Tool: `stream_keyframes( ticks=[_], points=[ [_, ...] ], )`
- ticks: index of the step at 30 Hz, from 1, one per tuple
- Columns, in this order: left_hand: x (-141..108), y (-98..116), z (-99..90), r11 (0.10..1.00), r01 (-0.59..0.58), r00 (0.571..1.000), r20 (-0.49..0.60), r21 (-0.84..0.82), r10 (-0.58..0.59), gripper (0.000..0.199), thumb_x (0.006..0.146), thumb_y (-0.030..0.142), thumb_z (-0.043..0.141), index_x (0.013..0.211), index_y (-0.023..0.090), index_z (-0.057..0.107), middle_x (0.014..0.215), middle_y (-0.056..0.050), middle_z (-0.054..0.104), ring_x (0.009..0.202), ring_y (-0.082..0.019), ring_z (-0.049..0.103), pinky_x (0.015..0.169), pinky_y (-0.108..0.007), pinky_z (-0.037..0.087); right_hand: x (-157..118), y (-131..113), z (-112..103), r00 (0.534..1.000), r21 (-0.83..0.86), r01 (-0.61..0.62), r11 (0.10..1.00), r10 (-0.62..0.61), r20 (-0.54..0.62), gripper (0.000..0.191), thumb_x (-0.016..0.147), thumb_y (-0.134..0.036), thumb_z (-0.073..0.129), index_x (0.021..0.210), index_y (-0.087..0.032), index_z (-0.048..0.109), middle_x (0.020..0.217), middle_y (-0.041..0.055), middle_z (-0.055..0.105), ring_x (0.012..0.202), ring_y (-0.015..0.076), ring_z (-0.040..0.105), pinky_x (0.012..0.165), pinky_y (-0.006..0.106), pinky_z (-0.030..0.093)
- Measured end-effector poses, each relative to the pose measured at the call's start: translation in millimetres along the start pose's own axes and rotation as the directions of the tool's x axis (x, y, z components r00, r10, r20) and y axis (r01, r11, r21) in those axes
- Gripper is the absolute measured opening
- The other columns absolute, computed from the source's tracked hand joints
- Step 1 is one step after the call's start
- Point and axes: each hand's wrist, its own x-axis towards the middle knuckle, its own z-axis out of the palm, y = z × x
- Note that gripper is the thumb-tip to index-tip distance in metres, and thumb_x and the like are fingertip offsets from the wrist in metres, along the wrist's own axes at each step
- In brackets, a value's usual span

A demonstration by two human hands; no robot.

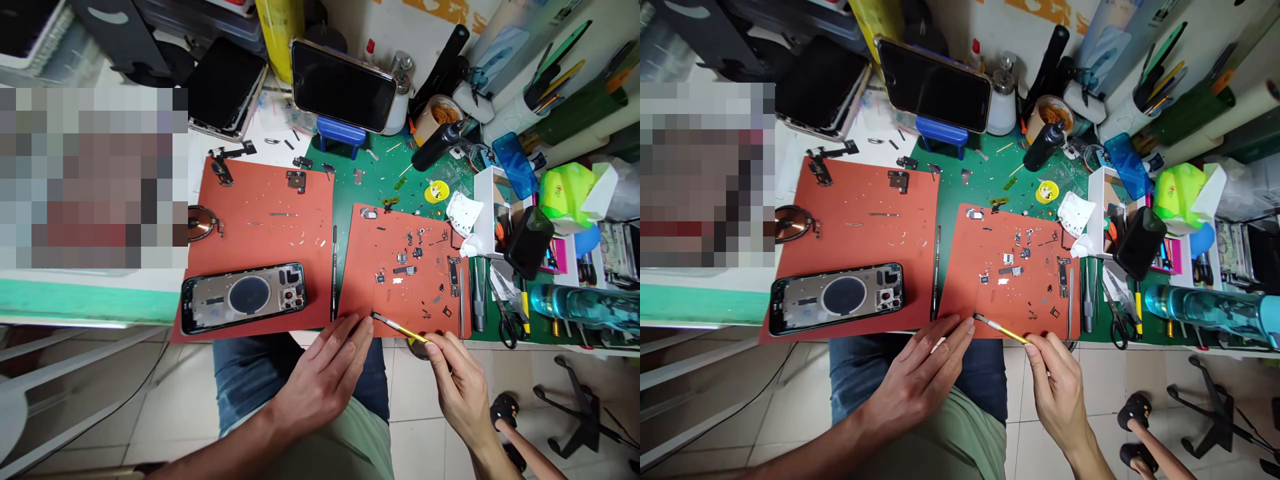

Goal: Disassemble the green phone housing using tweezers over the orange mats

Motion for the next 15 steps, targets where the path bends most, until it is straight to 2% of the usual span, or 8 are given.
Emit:
stream_keyframes(
  ticks=[8, 15],
  points=[
    [-0.4, -0.1, 0.7, 1.0, 0.005, 1.0, -0.004, -0.006, -0.005, 0.047, 0.097, -0.003, 0.069, 0.144, -0.007, 0.067, 0.147, -0.021, 0.074, 0.144, -0.041, 0.059, 0.124, -0.054, 0.047, 1.5, -1.2, 0.0, 1.0, -0.005, 0.0, 1.0, 0.0, 0.014, 0.021, 0.111, -0.022, 0.059, 0.114, -0.023, 0.08, 0.085, 0.0038, 0.068, 0.072, 0.0185, 0.067, 0.061, 0.028, 0.051],
    [-1.3, -0.1, 2.1, 0.999, 0.031, 0.999, 0.016, -0.027, -0.031, 0.047, 0.1, -0.001, 0.065, 0.147, -0.005, 0.065, 0.15, -0.021, 0.072, 0.149, -0.038, 0.057, 0.128, -0.052, 0.045, 5.7, -4.8, -3.4, 0.999, -0.002, 0.007, 1.0, -0.007, 0.039, 0.02, 0.11, -0.02, 0.06, 0.112, -0.023, 0.08, 0.082, 0.0023, 0.066, 0.07, 0.0178, 0.065, 0.063, 0.028, 0.051]
  ],
)
